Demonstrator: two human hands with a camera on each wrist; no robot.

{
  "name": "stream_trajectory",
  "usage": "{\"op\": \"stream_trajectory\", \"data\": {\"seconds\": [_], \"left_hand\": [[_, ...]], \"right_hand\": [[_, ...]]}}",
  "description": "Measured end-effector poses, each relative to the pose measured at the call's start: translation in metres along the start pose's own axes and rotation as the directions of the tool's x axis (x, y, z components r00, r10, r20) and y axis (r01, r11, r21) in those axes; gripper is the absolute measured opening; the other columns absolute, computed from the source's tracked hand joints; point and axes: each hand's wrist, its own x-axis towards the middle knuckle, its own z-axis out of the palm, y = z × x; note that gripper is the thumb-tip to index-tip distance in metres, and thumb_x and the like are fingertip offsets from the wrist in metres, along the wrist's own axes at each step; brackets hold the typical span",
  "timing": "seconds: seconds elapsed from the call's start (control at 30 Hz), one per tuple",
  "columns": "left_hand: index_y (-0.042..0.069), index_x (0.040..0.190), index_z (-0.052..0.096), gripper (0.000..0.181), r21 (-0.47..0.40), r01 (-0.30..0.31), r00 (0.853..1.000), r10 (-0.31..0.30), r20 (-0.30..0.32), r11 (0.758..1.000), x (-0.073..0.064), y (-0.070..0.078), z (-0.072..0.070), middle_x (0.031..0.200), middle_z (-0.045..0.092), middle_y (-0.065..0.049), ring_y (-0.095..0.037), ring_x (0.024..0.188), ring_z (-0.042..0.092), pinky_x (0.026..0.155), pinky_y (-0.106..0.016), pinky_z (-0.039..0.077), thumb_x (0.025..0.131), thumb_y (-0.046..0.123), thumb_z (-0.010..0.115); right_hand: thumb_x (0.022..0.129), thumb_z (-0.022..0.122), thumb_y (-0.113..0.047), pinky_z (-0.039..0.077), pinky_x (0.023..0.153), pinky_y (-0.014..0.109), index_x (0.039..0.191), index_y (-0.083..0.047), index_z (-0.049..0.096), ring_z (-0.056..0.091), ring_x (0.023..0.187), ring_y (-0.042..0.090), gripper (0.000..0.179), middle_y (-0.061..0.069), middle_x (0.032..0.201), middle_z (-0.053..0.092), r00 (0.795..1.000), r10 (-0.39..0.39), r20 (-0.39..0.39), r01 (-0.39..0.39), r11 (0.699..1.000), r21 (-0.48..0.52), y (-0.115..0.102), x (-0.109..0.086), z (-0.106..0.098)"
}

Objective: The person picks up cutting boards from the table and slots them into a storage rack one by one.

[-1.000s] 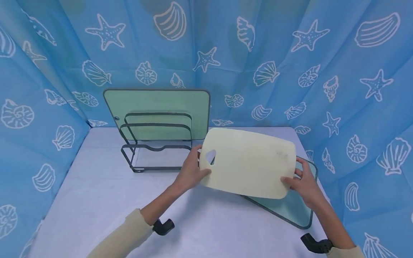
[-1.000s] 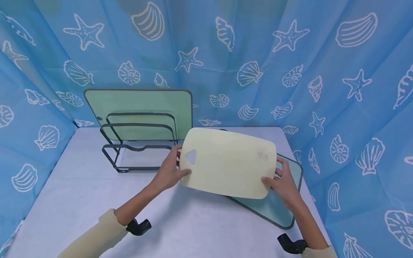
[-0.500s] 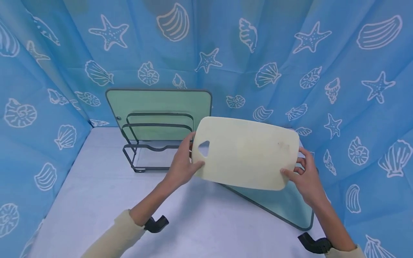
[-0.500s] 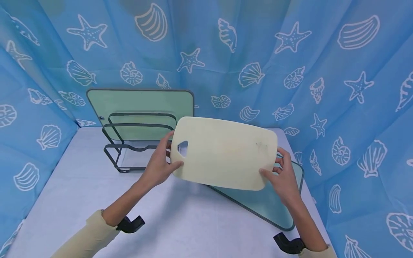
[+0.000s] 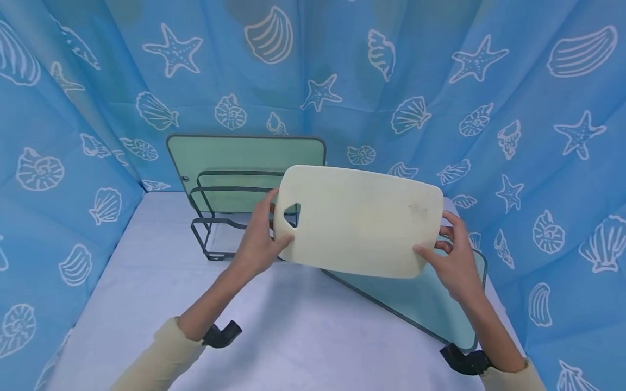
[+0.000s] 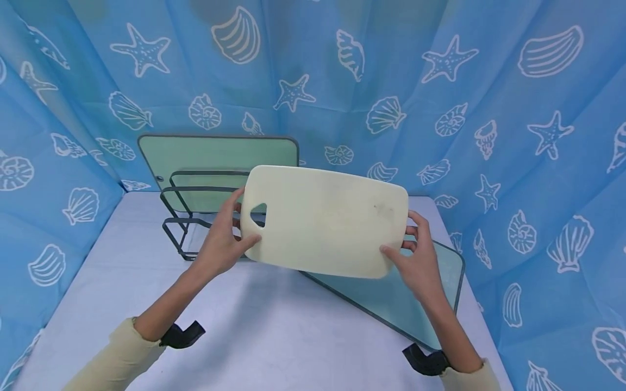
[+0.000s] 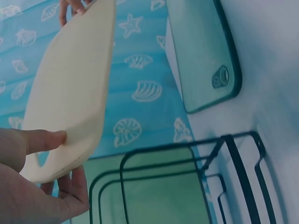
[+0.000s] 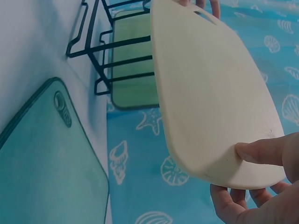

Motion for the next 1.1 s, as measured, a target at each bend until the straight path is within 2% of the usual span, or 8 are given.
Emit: {"op": "stream_trajectory", "data": {"seconds": [0.2, 0.43, 0.7, 0.93, 1.1], "left_hand": [[0.01, 0.157, 0.02, 0.097, 0.019, -0.019, 0.999, 0.02, -0.035, 1.0, 0.002, -0.004, -0.013, 0.128, 0.041, -0.016, -0.029, 0.09, 0.058, 0.07, -0.036, 0.056, 0.081, -0.008, 0.076], [0.01, 0.157, 0.02, 0.097, 0.047, -0.046, 0.995, 0.05, -0.085, 0.998, 0.004, -0.006, -0.033, 0.128, 0.041, -0.017, -0.032, 0.093, 0.058, 0.07, -0.04, 0.057, 0.081, -0.009, 0.077], [0.015, 0.158, 0.017, 0.097, 0.062, 0.013, 0.994, -0.006, -0.11, 0.998, 0.005, -0.01, -0.057, 0.129, 0.042, -0.018, -0.035, 0.099, 0.06, 0.074, -0.047, 0.058, 0.084, -0.005, 0.075], [0.012, 0.158, 0.015, 0.095, 0.081, 0.013, 0.989, -0.001, -0.15, 0.997, 0.008, -0.013, -0.077, 0.131, 0.042, -0.022, -0.036, 0.1, 0.058, 0.077, -0.05, 0.057, 0.085, -0.006, 0.073], [0.014, 0.159, 0.013, 0.096, 0.109, 0.021, 0.984, -0.002, -0.177, 0.994, 0.01, -0.014, -0.089, 0.133, 0.043, -0.023, -0.038, 0.102, 0.058, 0.079, -0.053, 0.057, 0.086, -0.007, 0.072]], "right_hand": [[0.091, 0.073, -0.011, 0.053, 0.075, 0.018, 0.157, -0.02, 0.024, 0.056, 0.101, 0.024, 0.083, 0.014, 0.13, 0.05, 0.999, -0.042, -0.021, 0.042, 0.999, -0.018, -0.011, 0.004, 0.01], [0.09, 0.074, -0.009, 0.054, 0.074, 0.02, 0.156, -0.023, 0.027, 0.057, 0.099, 0.023, 0.082, 0.012, 0.126, 0.056, 0.991, -0.13, -0.032, 0.13, 0.991, 0.003, -0.026, 0.013, 0.021], [0.09, 0.074, -0.008, 0.055, 0.075, 0.023, 0.156, -0.025, 0.027, 0.06, 0.095, 0.022, 0.083, 0.01, 0.123, 0.058, 0.98, -0.198, -0.019, 0.199, 0.978, 0.062, -0.042, 0.025, 0.037], [0.091, 0.073, -0.008, 0.057, 0.075, 0.027, 0.155, -0.026, 0.03, 0.061, 0.094, 0.022, 0.08, 0.01, 0.124, 0.057, 0.968, -0.249, -0.016, 0.249, 0.965, 0.076, -0.054, 0.039, 0.052], [0.091, 0.072, -0.006, 0.057, 0.076, 0.03, 0.155, -0.024, 0.029, 0.061, 0.095, 0.022, 0.079, 0.011, 0.127, 0.057, 0.965, -0.262, 0.0, 0.261, 0.961, 0.091, -0.063, 0.046, 0.063]]}}
